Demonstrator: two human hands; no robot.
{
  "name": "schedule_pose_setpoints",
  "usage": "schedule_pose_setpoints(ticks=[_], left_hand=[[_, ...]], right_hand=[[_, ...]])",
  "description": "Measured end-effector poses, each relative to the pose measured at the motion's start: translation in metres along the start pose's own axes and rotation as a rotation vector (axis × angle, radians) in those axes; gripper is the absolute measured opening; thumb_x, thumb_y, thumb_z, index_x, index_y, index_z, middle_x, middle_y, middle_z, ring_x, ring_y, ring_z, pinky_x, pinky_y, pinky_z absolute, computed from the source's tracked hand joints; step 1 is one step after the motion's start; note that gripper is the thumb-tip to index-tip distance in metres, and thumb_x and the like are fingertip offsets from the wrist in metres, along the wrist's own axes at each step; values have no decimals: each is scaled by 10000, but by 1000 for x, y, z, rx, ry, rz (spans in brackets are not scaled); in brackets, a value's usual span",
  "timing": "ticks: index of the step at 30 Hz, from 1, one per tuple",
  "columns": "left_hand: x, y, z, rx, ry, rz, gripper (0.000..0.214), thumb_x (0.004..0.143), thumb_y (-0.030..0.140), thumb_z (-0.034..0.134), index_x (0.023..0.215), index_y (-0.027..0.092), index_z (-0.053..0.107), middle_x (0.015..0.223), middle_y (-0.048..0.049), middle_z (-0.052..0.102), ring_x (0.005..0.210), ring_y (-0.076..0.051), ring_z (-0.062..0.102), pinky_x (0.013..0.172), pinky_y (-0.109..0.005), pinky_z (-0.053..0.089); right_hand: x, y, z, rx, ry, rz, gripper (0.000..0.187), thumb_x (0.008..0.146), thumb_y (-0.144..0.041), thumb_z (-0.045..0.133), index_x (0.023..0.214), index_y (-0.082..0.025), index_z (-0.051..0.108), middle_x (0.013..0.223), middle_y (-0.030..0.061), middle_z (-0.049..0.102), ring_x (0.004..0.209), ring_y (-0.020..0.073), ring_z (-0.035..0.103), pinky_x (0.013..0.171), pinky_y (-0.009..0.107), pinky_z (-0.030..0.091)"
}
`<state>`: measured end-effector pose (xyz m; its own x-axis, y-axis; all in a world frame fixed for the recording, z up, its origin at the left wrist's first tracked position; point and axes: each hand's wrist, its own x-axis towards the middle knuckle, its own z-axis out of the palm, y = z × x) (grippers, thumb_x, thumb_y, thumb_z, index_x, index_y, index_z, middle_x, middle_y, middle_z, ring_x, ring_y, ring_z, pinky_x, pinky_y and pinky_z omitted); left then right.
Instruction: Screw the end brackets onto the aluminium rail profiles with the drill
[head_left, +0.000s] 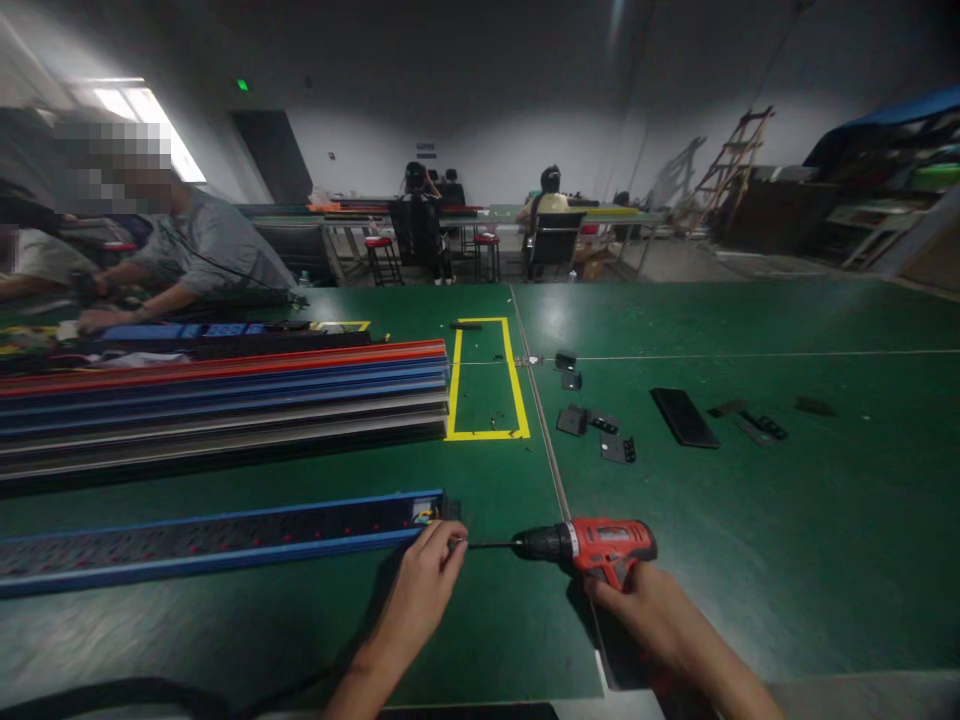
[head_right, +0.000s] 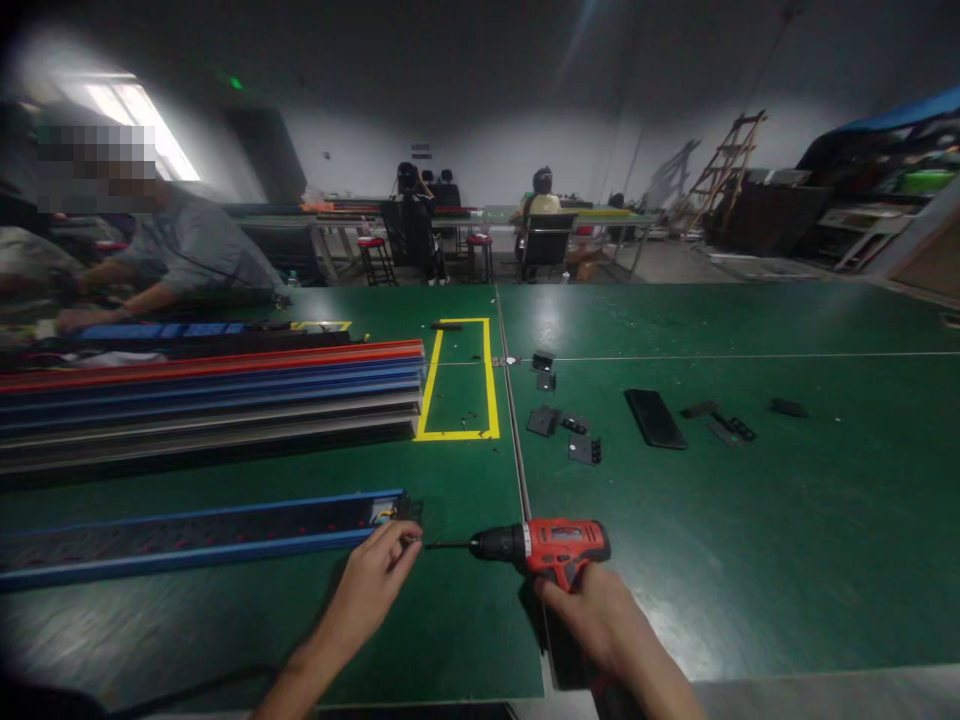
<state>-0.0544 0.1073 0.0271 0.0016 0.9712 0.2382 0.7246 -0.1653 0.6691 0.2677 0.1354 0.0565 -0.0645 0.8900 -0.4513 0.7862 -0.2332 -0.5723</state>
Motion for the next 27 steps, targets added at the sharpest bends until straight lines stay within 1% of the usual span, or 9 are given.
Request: schedule_pose_setpoints(ticks=[4,9,12,16,19,23,27], left_hand=[[-9,5,14,-5,40,-53,183,1016,221,489,1051,247,667,1006,-37,719,824,-184,698,790,-296,564],[-11,9,19,-23,43,-55,200,1031,237,470,1075,251,665,1051,-44,735,946,-201,730,833,-306,567],[-9,10,18,-18,14,-67,195,1031,247,476,1076,252,666,1063,-42,737,944,-203,732,830,-311,568],[-6,10,20,-32,1,-91,185,1024,264,497,1040,249,681,1018,-37,742,901,-201,727,811,-307,564],[-6,9,26,-44,21,-103,185,1020,279,509,1037,248,691,1005,-38,751,886,-203,729,799,-307,563],[-9,5,34,-73,79,-103,206,1024,263,483,1039,242,688,1017,-43,755,926,-204,738,829,-311,564],[-10,1,37,-92,113,-105,210,1020,253,477,1025,243,687,1006,-37,758,932,-201,742,844,-313,568]], right_hand=[[1,0,-1,-11,-3,-24,320,873,-487,605,714,-210,593,654,12,646,597,160,552,570,284,365],[-3,-3,-3,-22,-2,-4,348,876,-520,603,726,-206,609,646,19,647,580,166,553,560,293,356],[-5,-6,-5,-18,2,-3,343,871,-515,607,748,-197,641,651,29,656,581,172,565,558,297,363],[-7,-11,-7,-10,4,-5,328,859,-505,607,771,-195,671,668,40,674,605,188,597,568,300,391],[-7,-12,-7,-2,-1,7,341,856,-518,603,789,-194,683,676,50,686,612,198,613,571,304,404],[-4,-8,-5,-19,-6,14,369,850,-543,606,782,-188,684,697,63,702,627,205,622,582,312,403],[-2,-3,-3,-27,1,10,384,843,-557,612,777,-187,689,702,66,716,635,211,630,588,317,401]])
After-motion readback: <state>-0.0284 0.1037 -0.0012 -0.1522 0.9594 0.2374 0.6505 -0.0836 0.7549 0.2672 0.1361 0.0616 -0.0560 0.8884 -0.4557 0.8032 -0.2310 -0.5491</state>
